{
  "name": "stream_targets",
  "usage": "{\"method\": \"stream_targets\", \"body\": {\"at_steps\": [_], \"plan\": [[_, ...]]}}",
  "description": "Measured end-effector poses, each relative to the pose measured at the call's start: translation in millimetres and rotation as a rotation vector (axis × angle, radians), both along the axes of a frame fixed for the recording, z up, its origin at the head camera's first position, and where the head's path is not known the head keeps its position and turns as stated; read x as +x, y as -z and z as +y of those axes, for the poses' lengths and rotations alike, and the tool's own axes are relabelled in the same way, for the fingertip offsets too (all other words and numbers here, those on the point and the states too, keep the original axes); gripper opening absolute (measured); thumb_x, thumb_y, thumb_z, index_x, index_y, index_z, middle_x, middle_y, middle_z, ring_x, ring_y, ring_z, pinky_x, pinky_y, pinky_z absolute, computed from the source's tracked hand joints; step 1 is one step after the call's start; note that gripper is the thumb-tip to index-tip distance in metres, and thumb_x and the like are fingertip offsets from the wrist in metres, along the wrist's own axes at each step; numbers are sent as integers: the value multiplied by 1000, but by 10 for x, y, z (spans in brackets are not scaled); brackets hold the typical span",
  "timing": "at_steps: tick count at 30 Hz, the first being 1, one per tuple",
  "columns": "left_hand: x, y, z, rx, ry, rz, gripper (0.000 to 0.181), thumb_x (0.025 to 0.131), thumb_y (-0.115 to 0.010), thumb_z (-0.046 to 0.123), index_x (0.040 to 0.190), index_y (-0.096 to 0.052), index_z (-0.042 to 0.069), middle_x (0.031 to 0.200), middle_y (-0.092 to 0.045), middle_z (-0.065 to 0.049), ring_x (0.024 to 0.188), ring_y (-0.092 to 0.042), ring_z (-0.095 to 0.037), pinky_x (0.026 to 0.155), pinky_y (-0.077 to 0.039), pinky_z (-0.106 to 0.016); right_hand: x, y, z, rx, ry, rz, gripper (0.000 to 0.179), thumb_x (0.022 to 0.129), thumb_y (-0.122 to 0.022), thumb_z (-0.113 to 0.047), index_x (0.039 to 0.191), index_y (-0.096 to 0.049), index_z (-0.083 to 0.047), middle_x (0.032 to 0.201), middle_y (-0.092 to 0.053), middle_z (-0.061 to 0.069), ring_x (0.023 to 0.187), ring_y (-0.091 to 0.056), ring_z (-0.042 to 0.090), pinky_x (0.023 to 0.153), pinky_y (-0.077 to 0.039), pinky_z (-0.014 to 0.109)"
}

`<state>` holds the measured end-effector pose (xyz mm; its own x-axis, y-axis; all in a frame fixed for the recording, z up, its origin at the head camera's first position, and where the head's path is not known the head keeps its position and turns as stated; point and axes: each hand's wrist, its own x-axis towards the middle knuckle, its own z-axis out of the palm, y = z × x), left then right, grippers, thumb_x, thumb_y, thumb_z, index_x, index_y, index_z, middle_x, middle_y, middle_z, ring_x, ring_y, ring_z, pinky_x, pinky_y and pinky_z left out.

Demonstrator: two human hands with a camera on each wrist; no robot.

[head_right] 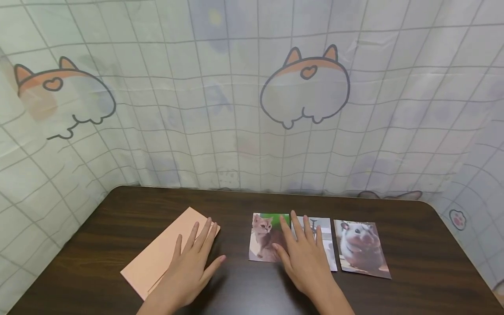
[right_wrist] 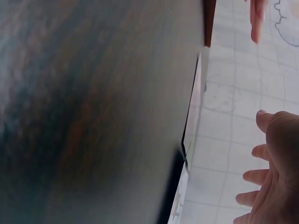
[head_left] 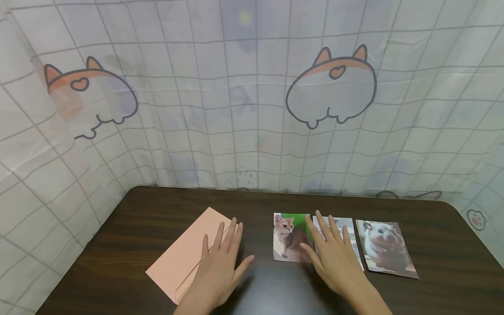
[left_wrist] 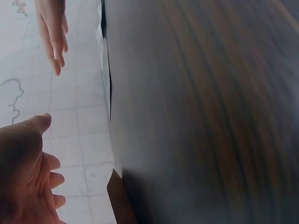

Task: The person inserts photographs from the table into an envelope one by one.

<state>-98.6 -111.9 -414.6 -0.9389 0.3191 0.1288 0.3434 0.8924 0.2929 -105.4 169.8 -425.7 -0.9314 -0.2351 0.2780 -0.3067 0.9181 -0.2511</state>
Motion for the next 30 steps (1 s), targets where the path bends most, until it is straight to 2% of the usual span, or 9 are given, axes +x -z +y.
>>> {"method": "stream_targets", "body": {"at_steps": [14, 22, 30], "plan": [[36, 15, -237, 52, 16, -63, 69, 110, -50, 45, 167, -31, 13, 175, -26, -7, 161, -18, -43, 118, -15, -78, -110, 30, 65, -67, -31, -17, 65, 106, -63, -32, 160, -42, -2, 163, -39, 28, 149, -37, 54, 113, -32, 75], [37, -2, -341, 39, 13, -92, 68, 111, -49, 43, 168, -28, 14, 175, -24, -5, 160, -15, -48, 115, -16, -81, -191, 62, 96, -86, -66, -23, 68, 104, -67, -30, 159, -42, 2, 161, -41, 30, 148, -40, 53, 114, -35, 71], [14, 18, -443, 36, 4, -65, 65, 112, -46, 41, 168, -30, 12, 175, -26, -7, 159, -21, -46, 114, -19, -81, -278, 79, 135, -90, -81, -27, 70, 104, -68, -28, 158, -40, 6, 159, -44, 31, 146, -42, 54, 113, -38, 69]]}}
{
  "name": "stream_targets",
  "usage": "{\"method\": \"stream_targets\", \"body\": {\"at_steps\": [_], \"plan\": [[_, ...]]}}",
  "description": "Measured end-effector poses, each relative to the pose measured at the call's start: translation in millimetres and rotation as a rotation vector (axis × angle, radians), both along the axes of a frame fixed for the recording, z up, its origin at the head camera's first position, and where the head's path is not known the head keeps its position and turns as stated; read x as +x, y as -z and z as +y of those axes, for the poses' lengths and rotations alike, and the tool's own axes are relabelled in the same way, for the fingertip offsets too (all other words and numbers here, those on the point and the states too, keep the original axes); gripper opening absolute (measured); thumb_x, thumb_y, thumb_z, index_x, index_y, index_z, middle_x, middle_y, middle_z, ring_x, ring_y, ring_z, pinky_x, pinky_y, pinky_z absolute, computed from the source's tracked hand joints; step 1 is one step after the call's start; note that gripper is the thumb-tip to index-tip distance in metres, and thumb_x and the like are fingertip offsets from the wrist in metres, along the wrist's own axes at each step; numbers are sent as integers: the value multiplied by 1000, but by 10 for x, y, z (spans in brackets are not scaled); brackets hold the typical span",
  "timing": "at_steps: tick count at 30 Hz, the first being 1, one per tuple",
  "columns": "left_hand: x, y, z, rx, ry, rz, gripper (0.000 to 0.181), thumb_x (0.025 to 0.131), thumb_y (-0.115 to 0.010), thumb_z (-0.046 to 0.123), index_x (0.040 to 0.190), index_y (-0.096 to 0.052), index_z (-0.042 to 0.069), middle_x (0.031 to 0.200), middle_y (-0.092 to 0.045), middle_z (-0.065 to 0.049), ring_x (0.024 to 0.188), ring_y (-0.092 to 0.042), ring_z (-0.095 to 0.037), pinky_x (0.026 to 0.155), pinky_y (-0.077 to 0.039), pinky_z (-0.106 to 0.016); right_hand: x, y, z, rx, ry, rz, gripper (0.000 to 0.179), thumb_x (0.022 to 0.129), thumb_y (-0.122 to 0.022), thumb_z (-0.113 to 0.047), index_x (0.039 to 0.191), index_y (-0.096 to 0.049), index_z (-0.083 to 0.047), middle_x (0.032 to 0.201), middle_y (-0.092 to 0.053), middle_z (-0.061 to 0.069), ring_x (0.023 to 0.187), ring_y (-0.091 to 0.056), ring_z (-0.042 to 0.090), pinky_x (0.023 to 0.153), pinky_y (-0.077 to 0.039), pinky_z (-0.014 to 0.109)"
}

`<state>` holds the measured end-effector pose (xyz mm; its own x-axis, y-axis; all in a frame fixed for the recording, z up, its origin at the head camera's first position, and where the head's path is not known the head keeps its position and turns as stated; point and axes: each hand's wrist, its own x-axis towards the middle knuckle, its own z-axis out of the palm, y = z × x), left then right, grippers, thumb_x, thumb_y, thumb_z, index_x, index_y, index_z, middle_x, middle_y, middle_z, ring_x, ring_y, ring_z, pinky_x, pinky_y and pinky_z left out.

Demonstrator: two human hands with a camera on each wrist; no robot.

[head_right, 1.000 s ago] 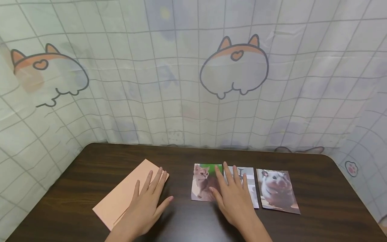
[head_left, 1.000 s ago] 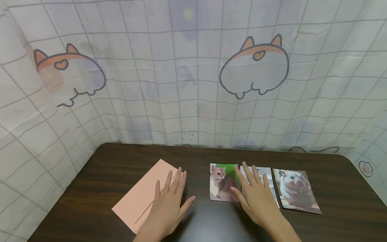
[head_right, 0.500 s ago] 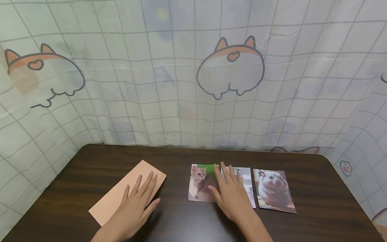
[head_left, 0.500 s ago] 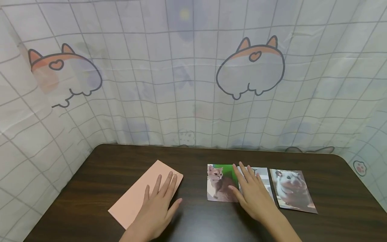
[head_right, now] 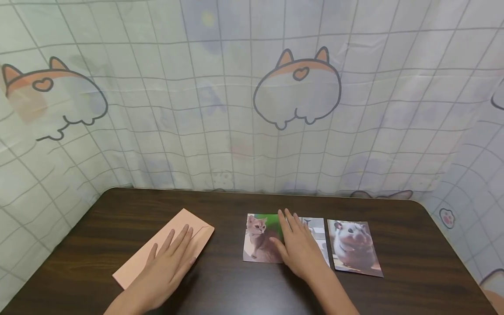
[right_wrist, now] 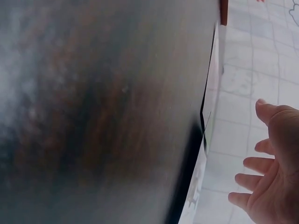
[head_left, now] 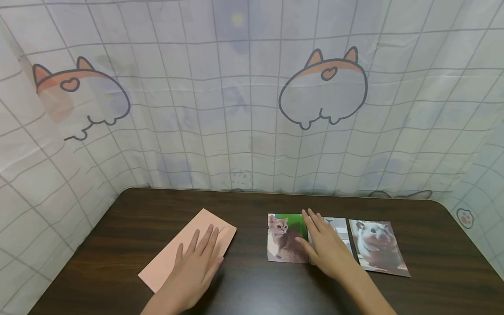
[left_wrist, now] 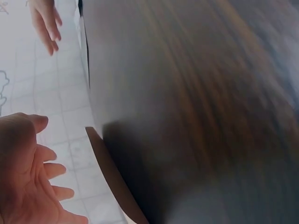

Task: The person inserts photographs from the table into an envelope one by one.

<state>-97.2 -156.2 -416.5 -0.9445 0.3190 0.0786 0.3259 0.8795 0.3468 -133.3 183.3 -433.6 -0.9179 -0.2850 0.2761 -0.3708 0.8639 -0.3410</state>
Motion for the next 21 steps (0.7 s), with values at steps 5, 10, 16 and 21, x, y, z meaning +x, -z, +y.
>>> {"method": "stream_targets", "body": {"at_steps": [5, 10, 16, 21], "plan": [[-34, 29, -83, 3, -11, -13, 64, 112, -45, 40, 167, -31, 9, 174, -26, -9, 159, -23, -45, 115, -19, -80, -39, -8, 10, -16, -4, -4, 70, 103, -69, -27, 158, -41, 6, 158, -45, 30, 145, -43, 54, 112, -40, 68], [-78, 38, -149, 8, -8, -59, 63, 113, -44, 38, 167, -30, 9, 174, -26, -12, 157, -24, -49, 115, -20, -80, -103, 16, 22, -20, -6, 5, 67, 103, -69, -26, 155, -44, 7, 156, -48, 31, 141, -47, 55, 109, -43, 67], [-139, 79, -219, 14, 5, -69, 62, 112, -49, 32, 166, -32, 7, 171, -30, -18, 154, -30, -52, 113, -26, -78, -148, 19, 18, -32, -11, 17, 63, 101, -71, -21, 152, -48, 7, 152, -52, 30, 137, -53, 52, 108, -46, 63], [-178, 147, -300, 46, 47, 37, 58, 108, -59, 23, 158, -43, -2, 163, -41, -26, 146, -43, -53, 114, -38, -65, -192, 24, 22, -53, -12, -8, 61, 101, -71, -19, 151, -48, 9, 150, -53, 31, 135, -55, 51, 108, -47, 62]]}}
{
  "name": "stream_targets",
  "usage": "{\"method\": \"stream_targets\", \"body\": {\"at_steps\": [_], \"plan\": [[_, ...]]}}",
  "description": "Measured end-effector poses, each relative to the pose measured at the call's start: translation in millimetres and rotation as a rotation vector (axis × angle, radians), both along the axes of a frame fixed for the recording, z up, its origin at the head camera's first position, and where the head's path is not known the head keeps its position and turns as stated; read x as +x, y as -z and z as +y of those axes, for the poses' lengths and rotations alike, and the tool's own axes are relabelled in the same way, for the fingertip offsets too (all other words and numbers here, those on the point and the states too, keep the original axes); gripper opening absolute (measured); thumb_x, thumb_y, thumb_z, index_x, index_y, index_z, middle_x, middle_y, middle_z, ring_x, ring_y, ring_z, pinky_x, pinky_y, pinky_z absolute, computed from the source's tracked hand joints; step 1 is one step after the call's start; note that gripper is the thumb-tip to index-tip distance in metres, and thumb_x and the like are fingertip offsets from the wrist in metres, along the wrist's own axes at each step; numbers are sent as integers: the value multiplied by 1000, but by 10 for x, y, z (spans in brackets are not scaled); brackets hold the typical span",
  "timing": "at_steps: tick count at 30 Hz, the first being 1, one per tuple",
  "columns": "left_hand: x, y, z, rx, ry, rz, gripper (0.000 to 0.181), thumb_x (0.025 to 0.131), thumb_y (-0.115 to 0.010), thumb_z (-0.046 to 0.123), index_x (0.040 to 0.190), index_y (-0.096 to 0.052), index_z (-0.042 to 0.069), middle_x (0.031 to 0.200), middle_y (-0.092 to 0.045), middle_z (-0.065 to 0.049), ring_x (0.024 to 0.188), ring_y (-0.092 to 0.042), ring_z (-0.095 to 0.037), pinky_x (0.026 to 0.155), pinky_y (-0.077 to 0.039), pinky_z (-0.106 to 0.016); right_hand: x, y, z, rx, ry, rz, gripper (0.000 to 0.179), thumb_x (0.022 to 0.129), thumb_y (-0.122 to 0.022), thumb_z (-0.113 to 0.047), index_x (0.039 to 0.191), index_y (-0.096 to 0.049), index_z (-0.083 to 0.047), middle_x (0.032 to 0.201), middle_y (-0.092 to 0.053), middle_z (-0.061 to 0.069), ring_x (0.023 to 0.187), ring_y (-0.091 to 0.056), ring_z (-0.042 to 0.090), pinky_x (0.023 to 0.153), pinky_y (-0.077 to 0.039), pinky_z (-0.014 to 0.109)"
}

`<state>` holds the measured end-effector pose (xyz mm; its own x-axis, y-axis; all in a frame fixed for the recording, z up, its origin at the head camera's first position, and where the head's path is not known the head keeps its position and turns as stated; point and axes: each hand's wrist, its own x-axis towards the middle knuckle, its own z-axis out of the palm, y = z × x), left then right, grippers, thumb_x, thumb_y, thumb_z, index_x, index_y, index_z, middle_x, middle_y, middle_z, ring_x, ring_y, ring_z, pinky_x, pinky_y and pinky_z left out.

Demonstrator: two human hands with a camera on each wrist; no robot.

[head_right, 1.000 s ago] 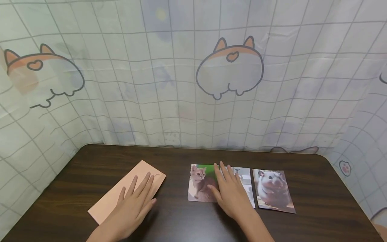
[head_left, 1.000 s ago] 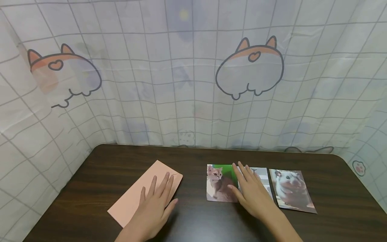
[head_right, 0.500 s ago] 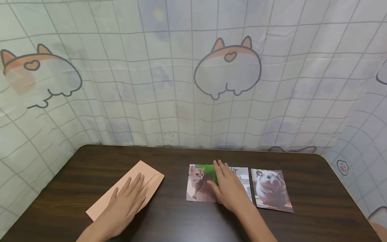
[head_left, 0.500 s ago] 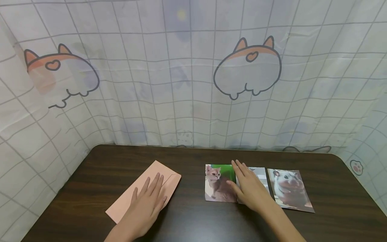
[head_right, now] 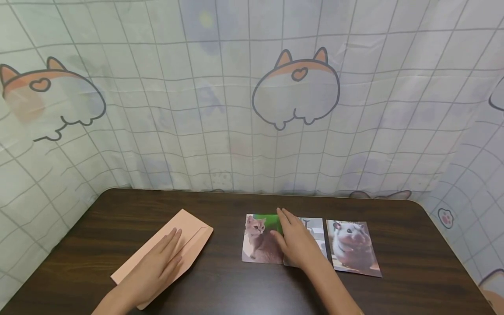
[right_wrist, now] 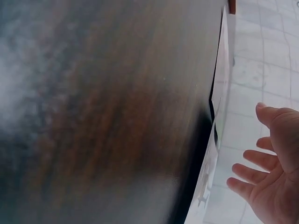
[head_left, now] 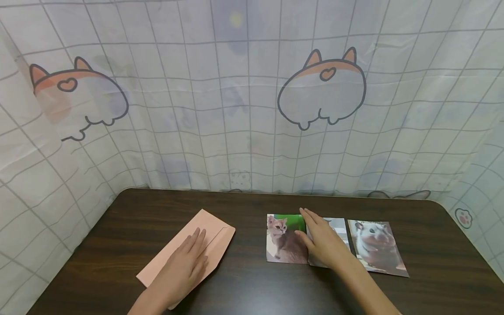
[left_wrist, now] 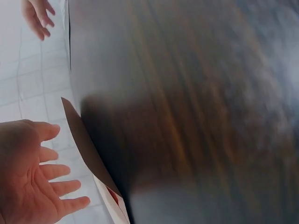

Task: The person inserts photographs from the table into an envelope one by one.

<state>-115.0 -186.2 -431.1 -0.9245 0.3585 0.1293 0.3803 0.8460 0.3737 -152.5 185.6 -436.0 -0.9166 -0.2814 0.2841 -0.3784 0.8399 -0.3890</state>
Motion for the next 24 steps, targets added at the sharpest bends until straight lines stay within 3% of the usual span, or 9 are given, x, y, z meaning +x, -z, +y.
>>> {"method": "stream_targets", "body": {"at_steps": [2, 5, 12, 20, 24], "plan": [[-8, 25, -37, 12, 16, 35, 55, 107, -61, 21, 155, -48, -3, 160, -44, -28, 143, -47, -53, 113, -42, -60, -17, -3, 2, -10, -2, -19, 61, 102, -70, -18, 151, -47, 10, 149, -54, 32, 135, -54, 51, 108, -46, 62], [-19, 32, -91, 13, 18, 22, 54, 107, -61, 21, 153, -50, -3, 160, -44, -28, 144, -46, -52, 114, -42, -58, -44, -20, 5, -19, -5, -39, 60, 102, -69, -16, 151, -47, 11, 147, -54, 32, 135, -54, 51, 108, -46, 62], [-58, 25, -230, -3, -9, -60, 60, 105, -65, 23, 153, -47, -7, 159, -41, -34, 145, -42, -57, 114, -40, -62, -137, -48, 16, -27, -2, -87, 57, 103, -68, -15, 149, -49, 13, 143, -57, 33, 133, -54, 52, 108, -46, 62], [-114, 64, -335, -17, -16, -36, 67, 98, -75, 28, 147, -52, -12, 153, -46, -38, 142, -45, -58, 112, -41, -63, -270, -43, 27, -41, 26, -140, 48, 102, -70, -14, 141, -58, 12, 131, -61, 28, 123, -58, 47, 102, -50, 58], [-138, 67, -372, -29, -22, -60, 72, 97, -76, 33, 148, -51, -12, 154, -43, -39, 142, -42, -61, 111, -40, -68, -320, -41, 38, -67, 40, -175, 45, 101, -71, -13, 137, -60, 11, 124, -61, 26, 114, -60, 43, 96, -52, 55]]}}
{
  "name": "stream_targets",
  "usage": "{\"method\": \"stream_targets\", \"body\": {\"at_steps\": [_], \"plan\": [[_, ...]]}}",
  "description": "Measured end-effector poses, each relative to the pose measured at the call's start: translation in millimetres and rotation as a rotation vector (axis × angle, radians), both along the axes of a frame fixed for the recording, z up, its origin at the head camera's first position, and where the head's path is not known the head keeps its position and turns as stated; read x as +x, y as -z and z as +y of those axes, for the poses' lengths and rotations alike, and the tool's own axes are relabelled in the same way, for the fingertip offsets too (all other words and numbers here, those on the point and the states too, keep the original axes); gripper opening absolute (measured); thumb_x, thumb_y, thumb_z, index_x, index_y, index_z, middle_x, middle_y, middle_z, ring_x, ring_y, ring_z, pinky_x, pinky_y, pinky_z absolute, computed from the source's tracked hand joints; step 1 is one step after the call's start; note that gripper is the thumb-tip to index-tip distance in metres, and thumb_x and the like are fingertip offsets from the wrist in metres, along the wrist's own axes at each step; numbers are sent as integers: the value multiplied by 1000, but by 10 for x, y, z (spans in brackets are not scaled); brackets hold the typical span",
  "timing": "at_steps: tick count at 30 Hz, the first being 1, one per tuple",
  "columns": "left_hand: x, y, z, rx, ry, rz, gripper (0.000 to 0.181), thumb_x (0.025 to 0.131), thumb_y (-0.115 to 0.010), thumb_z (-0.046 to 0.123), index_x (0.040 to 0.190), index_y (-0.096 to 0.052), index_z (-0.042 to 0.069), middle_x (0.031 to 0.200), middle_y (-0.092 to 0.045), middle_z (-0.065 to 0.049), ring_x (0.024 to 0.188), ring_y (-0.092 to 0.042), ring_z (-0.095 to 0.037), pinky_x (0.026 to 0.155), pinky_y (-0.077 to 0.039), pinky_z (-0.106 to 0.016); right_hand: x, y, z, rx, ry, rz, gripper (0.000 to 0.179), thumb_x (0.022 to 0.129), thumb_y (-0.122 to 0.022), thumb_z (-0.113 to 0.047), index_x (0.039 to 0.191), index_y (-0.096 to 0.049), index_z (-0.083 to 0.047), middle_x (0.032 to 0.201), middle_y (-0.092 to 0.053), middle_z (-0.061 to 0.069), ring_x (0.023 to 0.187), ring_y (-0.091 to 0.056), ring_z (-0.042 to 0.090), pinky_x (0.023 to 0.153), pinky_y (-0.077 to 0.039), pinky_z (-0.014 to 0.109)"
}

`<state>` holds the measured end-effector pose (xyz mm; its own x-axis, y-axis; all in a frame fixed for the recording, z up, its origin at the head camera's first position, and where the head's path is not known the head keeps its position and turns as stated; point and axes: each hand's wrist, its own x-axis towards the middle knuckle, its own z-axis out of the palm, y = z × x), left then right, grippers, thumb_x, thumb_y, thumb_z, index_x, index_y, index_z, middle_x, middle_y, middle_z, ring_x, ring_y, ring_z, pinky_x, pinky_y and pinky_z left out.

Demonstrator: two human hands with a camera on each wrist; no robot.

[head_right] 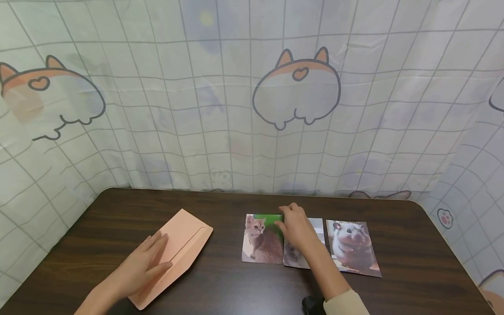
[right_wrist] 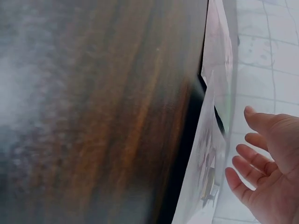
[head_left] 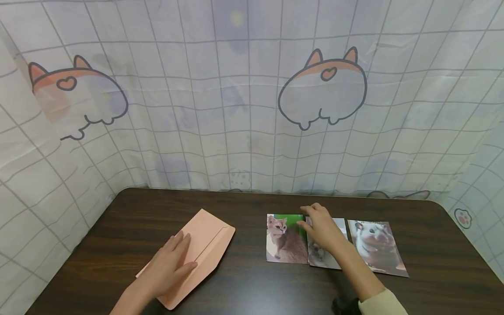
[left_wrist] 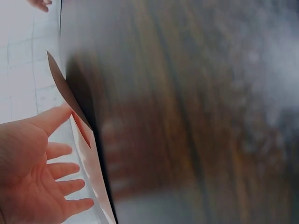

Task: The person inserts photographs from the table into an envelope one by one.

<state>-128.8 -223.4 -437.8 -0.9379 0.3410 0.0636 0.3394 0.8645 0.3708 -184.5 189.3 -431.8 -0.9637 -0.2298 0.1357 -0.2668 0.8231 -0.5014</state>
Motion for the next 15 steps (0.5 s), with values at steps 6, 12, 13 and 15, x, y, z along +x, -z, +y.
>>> {"method": "stream_targets", "body": {"at_steps": [6, 12, 13, 15], "plan": [[-41, -6, -42, -18, 0, -45, 80, 95, -76, 38, 151, -48, -11, 156, -38, -42, 144, -37, -63, 111, -36, -72, -75, 14, 19, -24, 6, -37, 42, 100, -71, -12, 134, -62, 12, 118, -59, 24, 104, -61, 37, 91, -54, 52], [-60, -8, -65, -10, -10, -84, 83, 94, -77, 43, 153, -47, -7, 157, -31, -46, 143, -33, -67, 111, -33, -76, -126, 22, 21, -65, 21, -77, 38, 100, -72, -13, 127, -65, 11, 118, -59, 23, 108, -61, 38, 94, -54, 53], [-64, -10, -67, -6, -16, -95, 83, 94, -77, 43, 154, -47, -7, 157, -29, -47, 143, -32, -68, 110, -32, -76, -131, 21, 21, -73, 24, -83, 37, 99, -73, -13, 126, -65, 11, 117, -60, 23, 108, -61, 38, 94, -54, 53], [-68, -13, -71, 2, -27, -117, 84, 94, -77, 44, 155, -46, -5, 157, -26, -49, 144, -29, -69, 110, -32, -77, -135, 15, 22, -84, 28, -97, 36, 99, -73, -14, 125, -64, 10, 116, -59, 22, 107, -61, 36, 92, -53, 52]]}}
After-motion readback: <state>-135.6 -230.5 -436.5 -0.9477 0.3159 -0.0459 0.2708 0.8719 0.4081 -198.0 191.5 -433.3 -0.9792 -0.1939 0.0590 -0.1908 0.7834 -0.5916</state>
